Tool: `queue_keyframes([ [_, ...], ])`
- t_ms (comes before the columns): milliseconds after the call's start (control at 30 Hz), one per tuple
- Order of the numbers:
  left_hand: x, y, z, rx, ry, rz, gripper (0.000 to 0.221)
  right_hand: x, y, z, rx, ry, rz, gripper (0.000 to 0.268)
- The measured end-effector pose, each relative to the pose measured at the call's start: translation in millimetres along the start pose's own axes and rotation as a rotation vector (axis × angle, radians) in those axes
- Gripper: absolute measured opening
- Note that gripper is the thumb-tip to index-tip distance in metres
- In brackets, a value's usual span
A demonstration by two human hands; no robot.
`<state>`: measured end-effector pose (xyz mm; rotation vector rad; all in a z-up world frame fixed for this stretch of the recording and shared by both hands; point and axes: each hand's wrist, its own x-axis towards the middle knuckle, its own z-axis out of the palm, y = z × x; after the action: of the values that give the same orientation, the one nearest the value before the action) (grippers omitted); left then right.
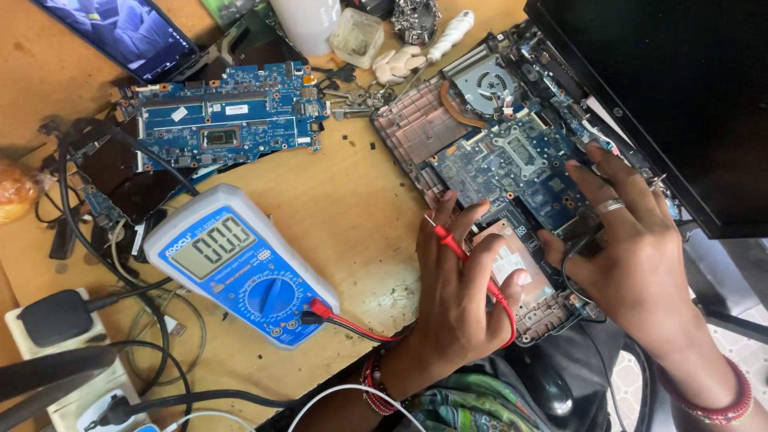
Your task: Testing a laptop motherboard with a multimeter and removing it from the chassis
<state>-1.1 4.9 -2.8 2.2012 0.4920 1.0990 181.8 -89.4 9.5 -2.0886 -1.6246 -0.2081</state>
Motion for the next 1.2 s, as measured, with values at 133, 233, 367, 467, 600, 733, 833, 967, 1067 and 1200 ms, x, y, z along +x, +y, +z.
queue_keyframes([
  [133, -0.7, 0.4, -0.1, 0.011, -0.011, -0.015, 0.027, 1.6, 0.1, -0.7, 0.032, 0.016, -0.026, 0.071],
  [233, -0.5, -0.1, 0.2, -0.012, -0.01, -0.018, 0.027, 1.9, 0.9, -0.6, 0.05, 0.024, -0.031, 0.07],
  [367, -1.5, 0.0, 1.7, 0.008, -0.004, -0.022, 0.028, 3.1, 0.0, -2.2, 0.083, 0.029, -0.021, 0.071],
  [467, -1.2, 0.1, 1.7, 0.014, -0.002, -0.019, 0.028, 2.9, -0.1, -2.7, 0.082, 0.028, -0.019, 0.07],
  [600, -0.3, 0.7, 1.7, 0.0, 0.009, -0.02, 0.027, 2.9, -2.3, -4.0, 0.106, 0.03, -0.004, 0.07],
  [733, -1.8, -1.1, 3.5, -0.032, 0.047, -0.022, 0.028, 2.5, -7.4, -7.3, 0.149, 0.027, -0.003, 0.069],
  [833, -3.2, 0.3, 4.6, -0.077, 0.106, -0.029, 0.035, 1.8, -16.3, -10.6, 0.168, 0.017, 0.04, 0.066],
  [967, -9.3, -4.4, 8.5, -0.166, 0.178, -0.049, 0.042, 0.5, -22.7, -12.8, 0.184, 0.018, 0.034, 0.066],
  [1067, -11.3, -1.3, 9.3, -0.249, 0.241, -0.12, 0.056, -1.0, -27.9, -14.8, 0.214, 0.019, 0.044, 0.064],
  [1200, -13.5, 3.2, 12.5, -0.447, 0.321, -0.249, 0.073, -5.6, -32.0, -14.8, 0.231, 0.02, 0.023, 0.063],
])
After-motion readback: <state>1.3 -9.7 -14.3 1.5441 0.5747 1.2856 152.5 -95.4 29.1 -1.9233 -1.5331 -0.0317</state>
